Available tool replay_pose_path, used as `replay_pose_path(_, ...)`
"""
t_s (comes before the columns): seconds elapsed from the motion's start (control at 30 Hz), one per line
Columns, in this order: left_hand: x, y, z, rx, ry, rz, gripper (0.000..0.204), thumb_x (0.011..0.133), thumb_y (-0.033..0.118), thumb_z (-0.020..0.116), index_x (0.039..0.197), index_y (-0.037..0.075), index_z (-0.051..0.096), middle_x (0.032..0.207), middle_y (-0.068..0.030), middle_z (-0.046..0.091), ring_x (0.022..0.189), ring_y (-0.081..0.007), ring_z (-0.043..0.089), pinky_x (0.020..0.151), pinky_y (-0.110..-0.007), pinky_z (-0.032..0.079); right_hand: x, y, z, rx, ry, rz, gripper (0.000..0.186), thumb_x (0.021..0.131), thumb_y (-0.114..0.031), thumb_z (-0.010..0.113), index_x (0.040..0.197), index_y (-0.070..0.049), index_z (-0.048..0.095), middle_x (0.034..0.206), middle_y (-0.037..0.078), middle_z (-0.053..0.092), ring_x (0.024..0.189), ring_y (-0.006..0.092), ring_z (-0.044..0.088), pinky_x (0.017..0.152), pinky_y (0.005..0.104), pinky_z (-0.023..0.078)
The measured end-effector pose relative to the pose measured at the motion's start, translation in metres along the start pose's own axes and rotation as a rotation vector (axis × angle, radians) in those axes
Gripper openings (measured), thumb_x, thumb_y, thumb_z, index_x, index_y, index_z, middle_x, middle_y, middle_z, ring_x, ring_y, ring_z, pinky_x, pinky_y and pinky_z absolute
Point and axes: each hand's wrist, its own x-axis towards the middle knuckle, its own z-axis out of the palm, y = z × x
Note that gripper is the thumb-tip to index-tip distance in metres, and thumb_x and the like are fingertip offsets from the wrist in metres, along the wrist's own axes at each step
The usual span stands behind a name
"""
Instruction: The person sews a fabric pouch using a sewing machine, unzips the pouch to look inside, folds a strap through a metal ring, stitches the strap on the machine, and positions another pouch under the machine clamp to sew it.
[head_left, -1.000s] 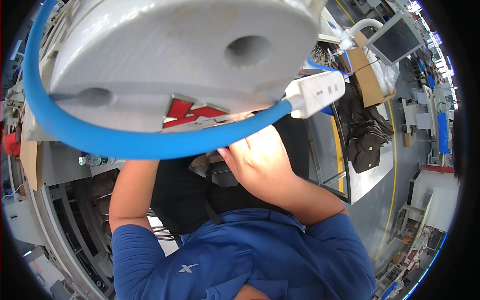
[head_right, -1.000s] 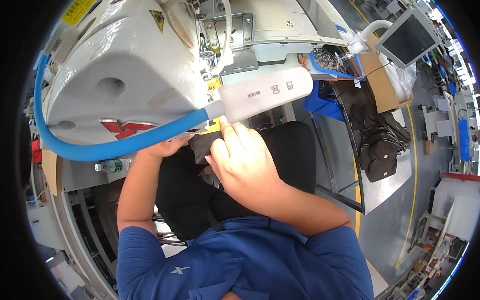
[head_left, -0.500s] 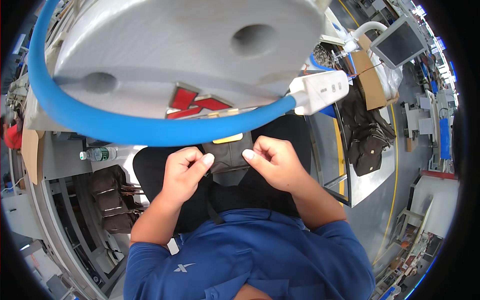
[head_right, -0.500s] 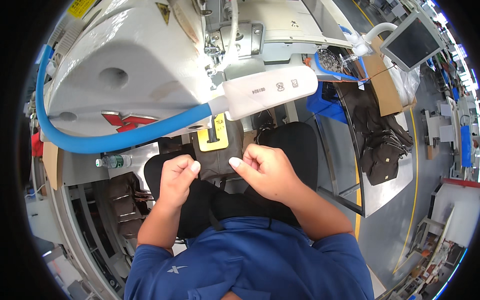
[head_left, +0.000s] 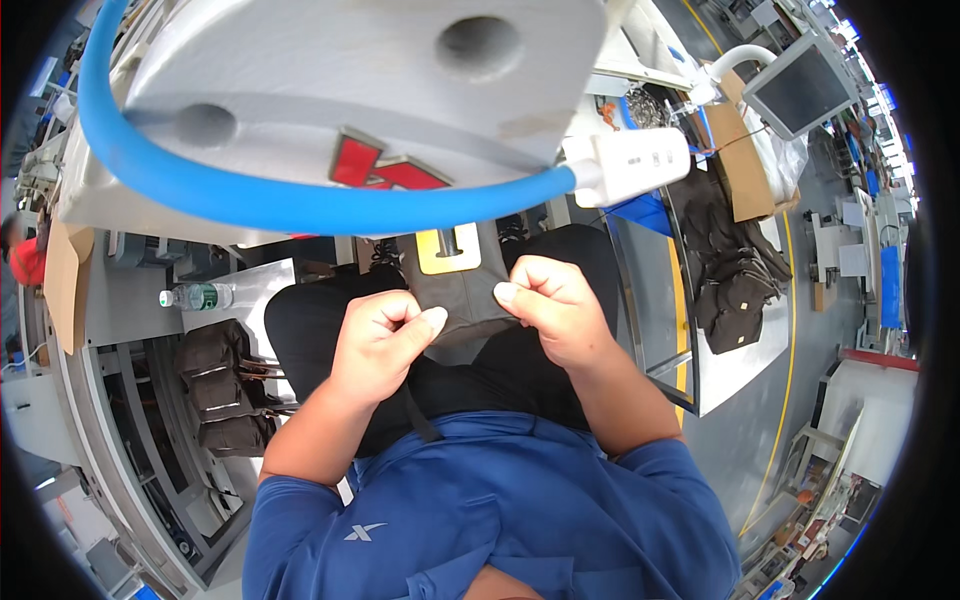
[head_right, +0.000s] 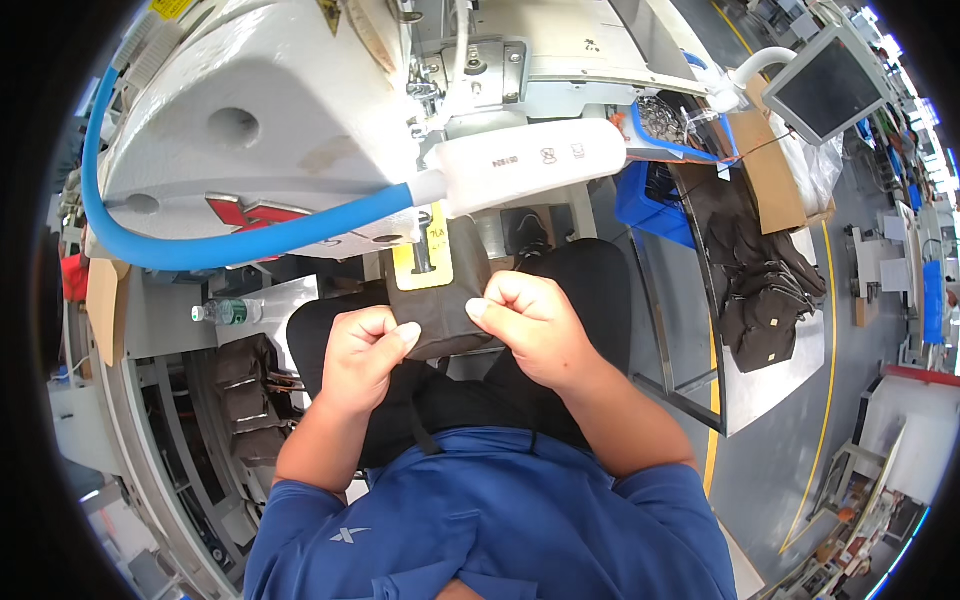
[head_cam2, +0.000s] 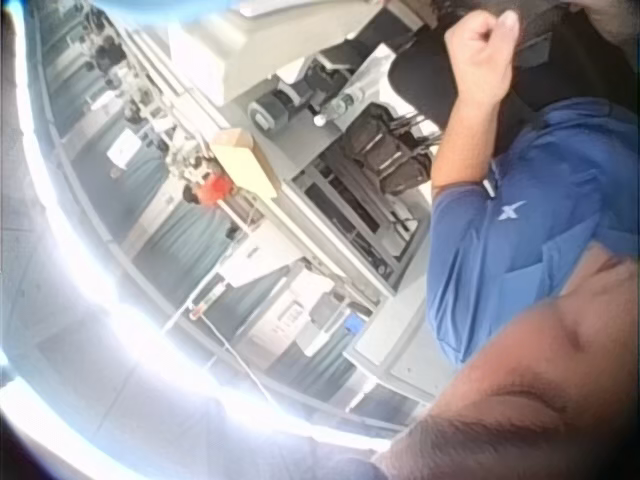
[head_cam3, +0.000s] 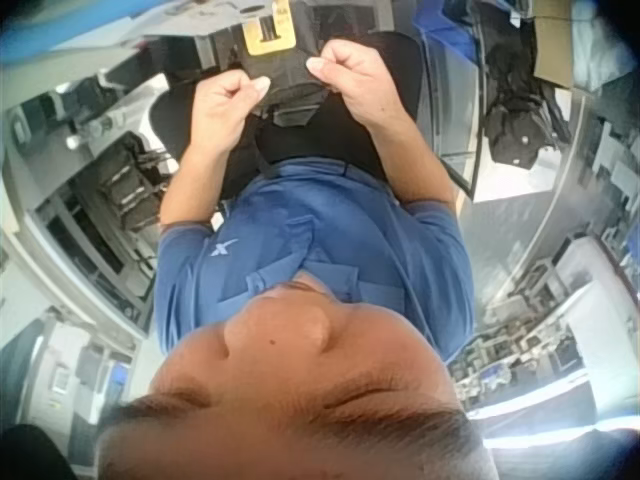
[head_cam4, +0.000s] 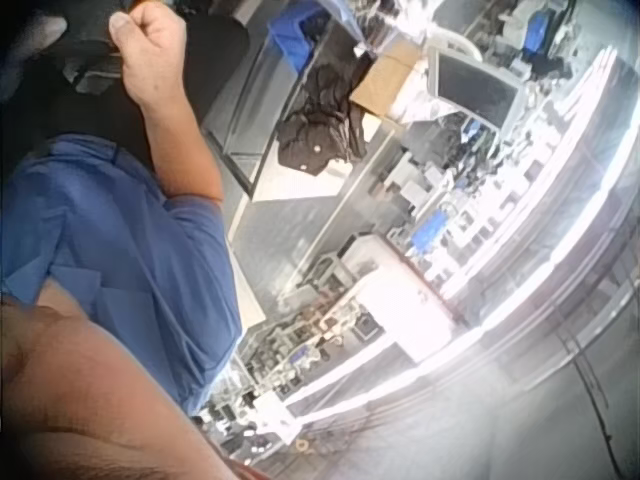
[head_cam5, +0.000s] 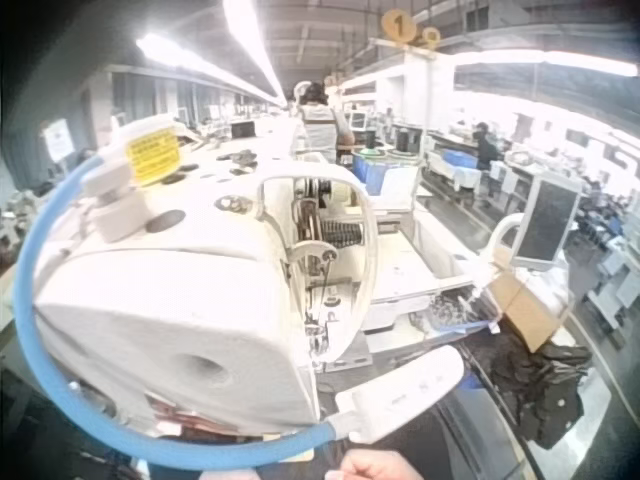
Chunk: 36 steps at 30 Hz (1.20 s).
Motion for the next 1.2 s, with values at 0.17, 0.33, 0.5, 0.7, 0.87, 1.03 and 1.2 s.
replay_pose_path(0.17, -0.006, -0.008, -0.006, -0.013, 0.006, 0.034, 0.034, 0.090, 0.005, 0.073, 0.062, 0.003, 0.053, 0.060, 0.0005, 0.048, 0.057, -0.0056, 0.042, 0.051, -0.028, 0.032, -0.011, 0.002, 0.010, -0.026, -0.019, 0.024, 0.029, 0.098, -0.013, 0.067, 0.073, -0.007, 0.054, 0.067, -0.006, 0.051, 0.063, 0.0023, 0.042, 0.054, 0.0253, 0.035)
replay_pose_path(0.33, -0.024, -0.015, -0.018, -0.003, -0.094, 0.131, 0.038, 0.086, 0.012, 0.076, 0.059, 0.004, 0.050, 0.058, -0.0018, 0.049, 0.054, -0.0111, 0.045, 0.051, -0.030, 0.033, -0.031, 0.006, 0.020, -0.222, -0.073, -0.136, 0.035, 0.095, -0.012, 0.068, 0.068, -0.005, 0.048, 0.060, 0.002, 0.047, 0.057, 0.0073, 0.042, 0.051, 0.0306, 0.037)
replay_pose_path(0.5, -0.041, -0.004, 0.004, 0.033, -0.239, 0.154, 0.031, 0.086, 0.004, 0.074, 0.061, 0.003, 0.055, 0.061, -0.0045, 0.058, 0.054, -0.0135, 0.053, 0.052, -0.030, 0.039, -0.032, -0.013, -0.013, -0.387, -0.271, -0.188, 0.032, 0.095, -0.008, 0.067, 0.067, -0.003, 0.052, 0.064, 0.002, 0.051, 0.060, 0.0070, 0.046, 0.053, 0.0302, 0.037)
replay_pose_path(0.7, -0.069, -0.024, -0.009, -0.072, -0.225, 0.153, 0.030, 0.086, 0.002, 0.073, 0.062, 0.003, 0.055, 0.064, -0.0066, 0.063, 0.056, -0.0143, 0.057, 0.054, -0.029, 0.041, 0.076, -0.002, -0.110, -1.070, 0.465, -0.149, 0.029, 0.093, -0.027, 0.069, 0.103, 0.000, 0.070, 0.104, 0.021, 0.069, 0.090, 0.0354, 0.069, 0.080, 0.0434, 0.055)
replay_pose_path(0.87, -0.089, -0.024, -0.019, -0.080, -0.142, 0.125, 0.031, 0.085, 0.001, 0.072, 0.060, 0.003, 0.053, 0.063, -0.0069, 0.061, 0.056, -0.0149, 0.056, 0.054, -0.029, 0.041, 0.174, 0.033, -0.180, -1.666, 0.560, -0.277, 0.050, 0.094, -0.025, 0.060, 0.134, 0.003, 0.053, 0.153, 0.024, 0.043, 0.123, 0.0399, 0.062, 0.099, 0.0487, 0.053)
replay_pose_path(1.03, -0.101, -0.035, -0.022, -0.043, -0.084, 0.112, 0.033, 0.083, 0.000, 0.073, 0.060, 0.004, 0.051, 0.060, -0.0068, 0.057, 0.054, -0.0150, 0.051, 0.051, -0.032, 0.036, 0.207, 0.024, -0.190, -1.513, 0.636, 0.006, 0.046, 0.092, -0.043, 0.059, 0.121, -0.008, 0.067, 0.124, 0.021, 0.069, 0.112, 0.0375, 0.068, 0.094, 0.0445, 0.056)
replay_pose_path(1.2, -0.090, -0.028, -0.018, -0.010, -0.126, 0.172, 0.033, 0.083, 0.000, 0.074, 0.060, 0.006, 0.050, 0.055, -0.0045, 0.050, 0.051, -0.0178, 0.045, 0.049, -0.034, 0.032, 0.190, -0.001, -0.180, -1.830, 0.396, 0.129, 0.054, 0.085, -0.052, 0.067, 0.116, -0.008, 0.070, 0.112, 0.016, 0.073, 0.105, 0.0288, 0.072, 0.086, 0.0439, 0.057)
